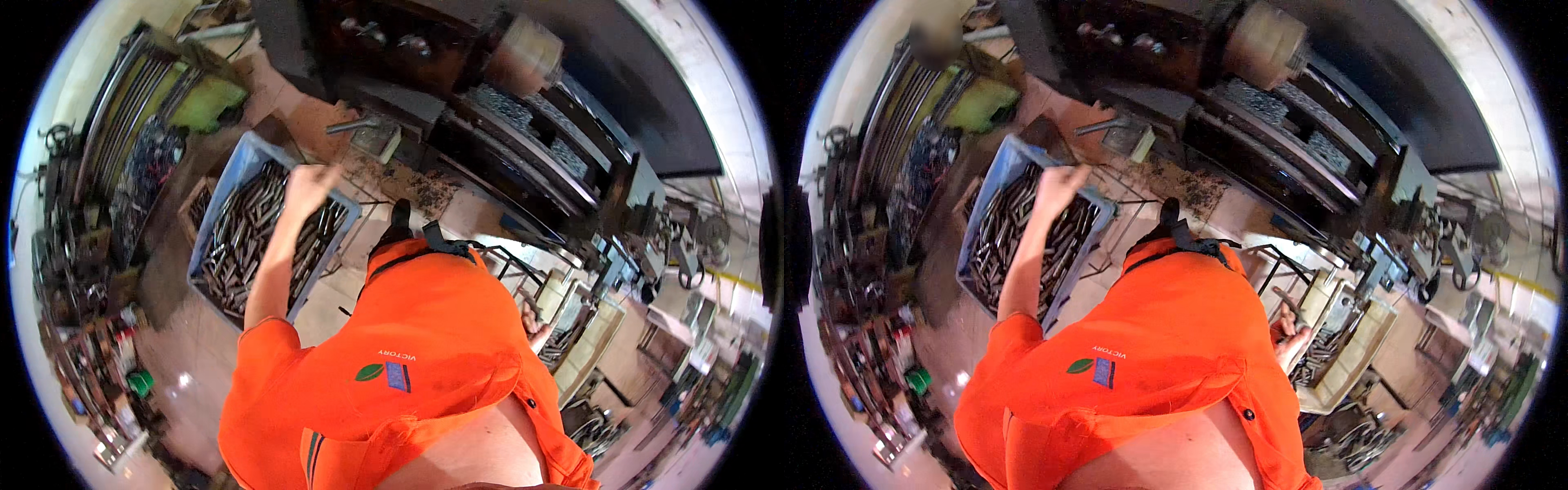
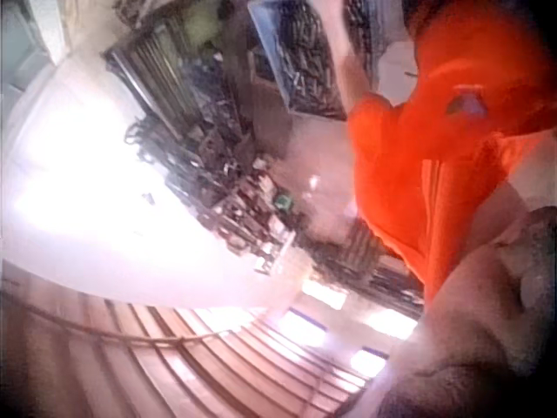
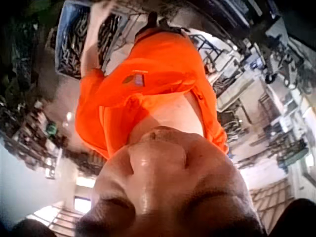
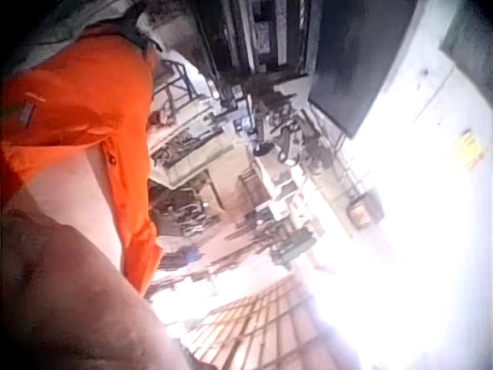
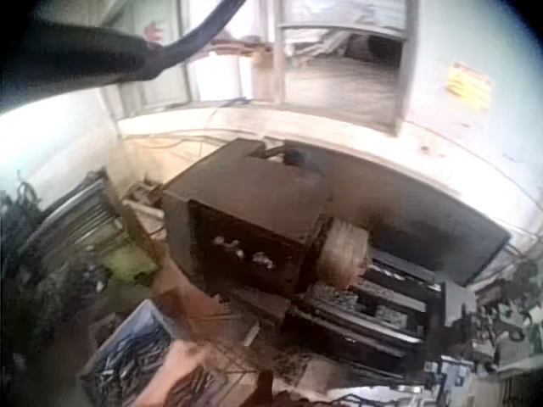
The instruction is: The person repeatedly picks up metal rods from a blue bin, measures them with a caliper against a lathe, and places them into a white bin. The process involves handling the rods and caliper with both hands while standing in front of the machinery.
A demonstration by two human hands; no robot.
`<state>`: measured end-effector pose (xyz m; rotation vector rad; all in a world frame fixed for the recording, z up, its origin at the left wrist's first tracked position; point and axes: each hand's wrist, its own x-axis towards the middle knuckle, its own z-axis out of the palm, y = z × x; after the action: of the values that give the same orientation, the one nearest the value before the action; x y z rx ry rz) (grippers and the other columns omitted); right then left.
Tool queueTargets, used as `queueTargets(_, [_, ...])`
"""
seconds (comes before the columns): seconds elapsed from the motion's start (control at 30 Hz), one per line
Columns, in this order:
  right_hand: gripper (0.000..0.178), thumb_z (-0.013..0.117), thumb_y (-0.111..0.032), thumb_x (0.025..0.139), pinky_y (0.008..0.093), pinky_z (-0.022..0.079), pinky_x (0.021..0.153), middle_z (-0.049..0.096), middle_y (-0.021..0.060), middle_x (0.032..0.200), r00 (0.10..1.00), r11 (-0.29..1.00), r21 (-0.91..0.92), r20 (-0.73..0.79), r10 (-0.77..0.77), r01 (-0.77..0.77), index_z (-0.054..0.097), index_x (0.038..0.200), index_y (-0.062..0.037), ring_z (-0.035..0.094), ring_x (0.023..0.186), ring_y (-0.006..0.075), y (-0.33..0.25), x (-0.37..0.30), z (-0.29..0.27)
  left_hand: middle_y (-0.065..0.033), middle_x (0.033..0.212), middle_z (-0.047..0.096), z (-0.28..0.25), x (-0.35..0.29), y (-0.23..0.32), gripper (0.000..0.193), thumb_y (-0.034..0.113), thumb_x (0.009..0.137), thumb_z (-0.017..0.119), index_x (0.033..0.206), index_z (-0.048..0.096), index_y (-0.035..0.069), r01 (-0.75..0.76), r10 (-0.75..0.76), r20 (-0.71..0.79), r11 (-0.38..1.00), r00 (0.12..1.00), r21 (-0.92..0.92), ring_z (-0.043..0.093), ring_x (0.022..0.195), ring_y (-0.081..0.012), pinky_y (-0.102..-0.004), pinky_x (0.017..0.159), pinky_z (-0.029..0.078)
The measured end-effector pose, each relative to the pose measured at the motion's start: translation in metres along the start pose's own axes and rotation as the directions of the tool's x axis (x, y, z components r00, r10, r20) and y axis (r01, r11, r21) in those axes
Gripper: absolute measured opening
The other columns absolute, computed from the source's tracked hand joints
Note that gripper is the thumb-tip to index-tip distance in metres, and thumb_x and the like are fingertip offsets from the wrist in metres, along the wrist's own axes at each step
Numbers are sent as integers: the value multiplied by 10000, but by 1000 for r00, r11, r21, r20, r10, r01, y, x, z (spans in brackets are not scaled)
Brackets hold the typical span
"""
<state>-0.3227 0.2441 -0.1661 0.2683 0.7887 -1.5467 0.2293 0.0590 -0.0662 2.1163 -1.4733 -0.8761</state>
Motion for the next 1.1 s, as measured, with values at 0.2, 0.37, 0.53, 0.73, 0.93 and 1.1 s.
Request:
queueTargets(0.2, [688,601,-358,740,137,309,417,542,154,1046,974,963,-156,15,224,-219,379,1216,87,301,451,43,23,39,46,-155,561,589,-4,-21,-127,234,190,775,593,671,636,-15,248,-230,-297,968,927,24,610,548,-229,-340,553,453])
queueTargets(0.37, [657,589,-351,748,140,306,421,533,149,1037,960,935,-232,22,281,-268,395,1205,79,300,453,44,29,52,69,-175,857,639,18,0,-147,252,101,674,578,909,659,57,205,-190,-81,941,978,268,615,829,-323,-406,720,489])
queueTargets(0.53, [626,577,-344,756,144,302,424,524,145,1028,955,926,-254,22,294,-279,411,1194,72,298,455,44,35,52,78,-145,975,618,34,36,-145,207,148,698,595,876,625,47,287,-307,-57,783,950,552,588,942,-301,-397,791,480])
queueTargets(0.73, [591,564,-336,765,147,298,428,513,139,1018,961,930,-248,-14,277,-272,430,1180,62,296,458,45,36,39,78,-120,900,644,53,52,-179,188,135,670,580,844,645,102,274,-313,-40,755,949,596,618,867,-281,-379,741,480])
queueTargets(0.93, [556,550,-327,774,151,294,432,503,134,1007,967,936,-244,-49,249,-253,449,1167,53,294,460,46,38,23,77,-122,805,650,71,54,-191,113,127,648,599,743,643,85,184,-237,-2,748,972,637,629,798,-287,-384,676,482])
queueTargets(1.1, [529,538,-321,782,155,290,435,494,129,999,965,933,-248,-60,254,-261,465,1156,46,293,462,47,41,21,78,-131,805,647,71,53,-191,114,153,688,555,728,639,87,87,-164,49,727,985,681,629,769,-291,-399,651,480])
